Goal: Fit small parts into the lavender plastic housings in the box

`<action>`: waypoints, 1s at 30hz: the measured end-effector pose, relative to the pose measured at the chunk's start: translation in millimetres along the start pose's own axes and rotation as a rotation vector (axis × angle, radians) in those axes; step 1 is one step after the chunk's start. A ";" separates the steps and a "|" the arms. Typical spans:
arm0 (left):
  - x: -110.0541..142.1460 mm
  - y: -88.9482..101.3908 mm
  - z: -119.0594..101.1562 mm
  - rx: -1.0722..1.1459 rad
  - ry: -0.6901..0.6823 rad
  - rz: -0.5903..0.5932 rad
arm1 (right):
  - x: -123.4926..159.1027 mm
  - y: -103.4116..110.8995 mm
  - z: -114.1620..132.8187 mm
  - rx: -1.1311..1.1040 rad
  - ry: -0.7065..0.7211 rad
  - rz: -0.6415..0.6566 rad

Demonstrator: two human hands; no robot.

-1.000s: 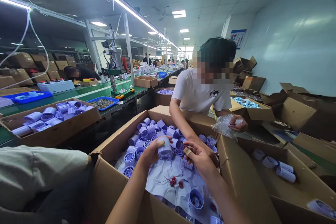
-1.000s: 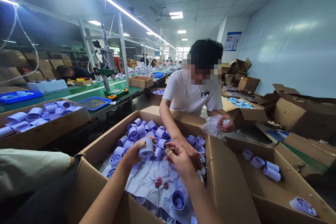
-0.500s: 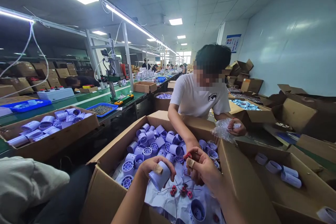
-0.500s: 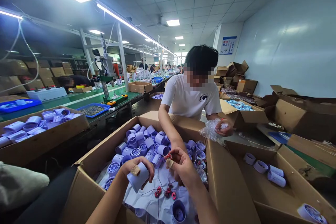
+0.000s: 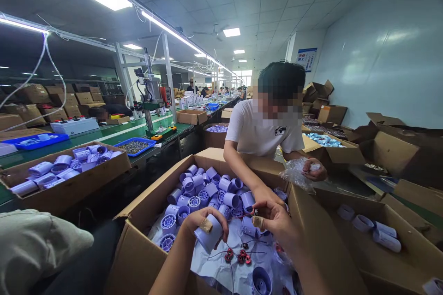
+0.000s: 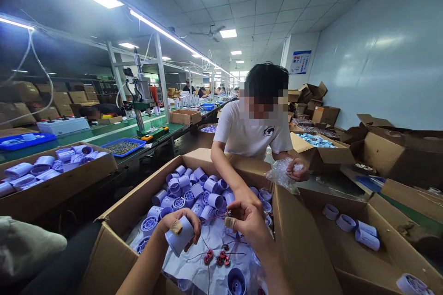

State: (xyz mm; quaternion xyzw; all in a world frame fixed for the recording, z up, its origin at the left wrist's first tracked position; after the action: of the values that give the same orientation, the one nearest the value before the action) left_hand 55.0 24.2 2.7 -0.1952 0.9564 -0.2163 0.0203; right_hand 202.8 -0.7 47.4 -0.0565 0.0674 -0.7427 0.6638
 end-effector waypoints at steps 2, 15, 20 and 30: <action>0.5 -2.9 -1.1 -0.008 0.002 0.012 | 2.4 1.3 3.7 0.001 0.021 -0.025; 8.8 36.9 -43.9 -0.655 -0.345 -0.817 | 7.3 39.8 15.6 -0.062 0.258 -0.335; 17.7 21.5 -66.3 -1.056 -0.601 -0.977 | 10.0 20.9 14.4 0.170 0.325 -0.270; 22.3 6.3 -70.4 -1.132 -0.710 -0.966 | 37.2 -26.3 46.2 0.676 0.680 -0.177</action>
State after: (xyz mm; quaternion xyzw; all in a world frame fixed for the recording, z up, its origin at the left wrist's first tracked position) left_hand 23.4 49.5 64.8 -0.6224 0.6682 0.3881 0.1246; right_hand 181.0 -35.9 97.2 0.4025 0.0304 -0.7531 0.5195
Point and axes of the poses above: each hand's wrist, its own x-axis away from the middle knuckle, its own y-axis out of the back of the hand, z = x × y, the point moved 9 cm from there along -x, towards the middle knuckle, and after that the axes turned 3 degrees about -z, right-handed, at the moved point
